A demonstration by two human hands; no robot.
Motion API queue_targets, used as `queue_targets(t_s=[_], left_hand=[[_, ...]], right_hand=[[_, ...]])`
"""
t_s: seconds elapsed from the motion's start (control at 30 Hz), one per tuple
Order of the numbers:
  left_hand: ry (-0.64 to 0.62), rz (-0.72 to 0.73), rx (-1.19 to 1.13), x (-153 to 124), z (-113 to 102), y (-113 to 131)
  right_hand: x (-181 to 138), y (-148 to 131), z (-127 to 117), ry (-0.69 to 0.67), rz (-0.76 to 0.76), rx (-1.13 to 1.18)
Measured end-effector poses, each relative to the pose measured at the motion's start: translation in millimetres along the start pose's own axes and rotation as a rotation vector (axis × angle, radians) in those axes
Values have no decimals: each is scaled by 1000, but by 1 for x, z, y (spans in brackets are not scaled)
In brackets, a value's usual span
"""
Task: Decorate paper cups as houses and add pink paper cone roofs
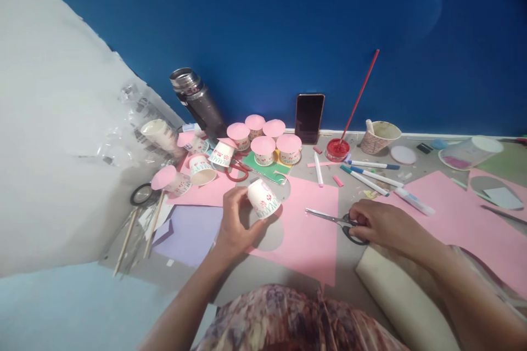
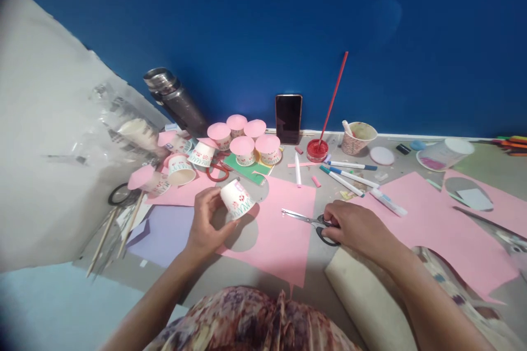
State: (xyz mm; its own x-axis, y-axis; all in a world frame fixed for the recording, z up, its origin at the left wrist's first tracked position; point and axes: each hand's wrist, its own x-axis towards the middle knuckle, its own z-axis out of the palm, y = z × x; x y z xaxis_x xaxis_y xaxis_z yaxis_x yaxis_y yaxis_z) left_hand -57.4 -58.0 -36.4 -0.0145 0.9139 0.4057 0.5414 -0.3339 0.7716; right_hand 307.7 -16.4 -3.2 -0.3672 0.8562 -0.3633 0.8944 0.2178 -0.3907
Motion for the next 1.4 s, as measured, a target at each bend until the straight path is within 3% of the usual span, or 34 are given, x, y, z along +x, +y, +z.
queue_targets(t_s=[0.13, 0.27, 0.43, 0.57, 0.7, 0.9, 1.1, 1.23, 1.3, 1.4], left_hand=[[58, -194, -55, -17, -9, -10], [80, -296, -21, -28, -28, -11], [128, -363, 163, -18, -48, 1], [207, -219, 437, 5, -58, -6], [155, -10, 744, 21, -63, -29], [144, 174, 806, 18, -65, -48], [134, 115, 688, 8, -65, -21], [234, 213, 565, 4, -47, 18], [110, 200, 455, 2, -25, 37], [-259, 261, 316, -2, 18, 57]], right_hand=[[-1, 3, 3, 31, -60, -16], [-1, 8, 6, 54, -123, -49], [0, 9, 9, 64, -133, -44], [0, 6, 9, 52, -103, -10], [-2, 4, 9, 61, -71, 20], [-2, 4, 9, 90, -105, 14], [-4, 1, 3, 85, -112, -20], [-6, 3, -6, 83, -69, 65], [-4, 9, -9, 95, -24, 167], [1, 20, -8, 185, 31, 353]])
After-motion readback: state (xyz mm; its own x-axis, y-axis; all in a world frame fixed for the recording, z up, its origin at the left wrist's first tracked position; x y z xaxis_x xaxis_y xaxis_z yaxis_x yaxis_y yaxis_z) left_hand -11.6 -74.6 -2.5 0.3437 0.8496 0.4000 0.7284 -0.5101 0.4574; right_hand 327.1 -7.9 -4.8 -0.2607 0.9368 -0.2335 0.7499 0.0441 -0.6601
